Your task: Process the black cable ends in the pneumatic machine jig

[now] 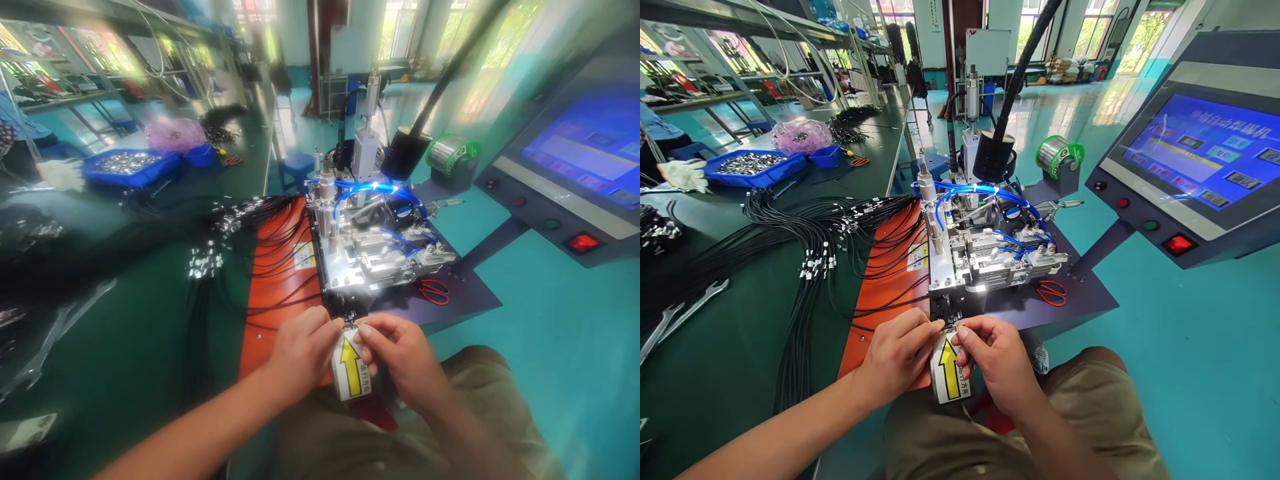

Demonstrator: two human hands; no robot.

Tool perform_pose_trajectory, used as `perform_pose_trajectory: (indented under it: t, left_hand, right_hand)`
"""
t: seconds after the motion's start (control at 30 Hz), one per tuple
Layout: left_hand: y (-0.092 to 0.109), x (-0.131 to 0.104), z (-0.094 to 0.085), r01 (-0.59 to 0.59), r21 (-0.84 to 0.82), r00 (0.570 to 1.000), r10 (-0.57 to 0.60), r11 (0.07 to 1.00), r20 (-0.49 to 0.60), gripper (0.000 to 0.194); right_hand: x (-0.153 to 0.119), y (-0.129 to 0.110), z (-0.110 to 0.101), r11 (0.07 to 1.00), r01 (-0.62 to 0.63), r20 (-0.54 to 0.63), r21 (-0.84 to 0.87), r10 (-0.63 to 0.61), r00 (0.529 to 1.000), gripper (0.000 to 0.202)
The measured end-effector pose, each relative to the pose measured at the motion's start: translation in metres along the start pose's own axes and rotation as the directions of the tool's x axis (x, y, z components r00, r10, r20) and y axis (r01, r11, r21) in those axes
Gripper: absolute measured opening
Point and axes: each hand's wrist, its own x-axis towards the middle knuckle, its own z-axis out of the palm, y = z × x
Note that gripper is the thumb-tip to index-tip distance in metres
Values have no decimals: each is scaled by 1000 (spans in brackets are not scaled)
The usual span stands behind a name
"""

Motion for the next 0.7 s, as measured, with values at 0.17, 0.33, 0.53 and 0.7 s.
perform_pose_trajectory:
  t: [0.17,0.33,0.53,0.7]
  left_hand:
    - [-1,0,-1,-20,-13,1000,21,1000,22,16]
    - [-2,-1,-1,-59,-25,998,60,998,33,15]
    - [-1,2,-2,-95,-33,993,97,995,67,16]
    - [-1,3,-3,-139,-76,981,148,987,122,12]
  right_hand:
    - [1,2,1,1000,24,-15,-5,-24,1000,34]
    - [3,5,3,996,84,-5,-20,-84,996,33]
    - [4,4,7,994,104,-5,-40,-104,995,30]
    - [4,6,8,992,116,9,-43,-116,993,29]
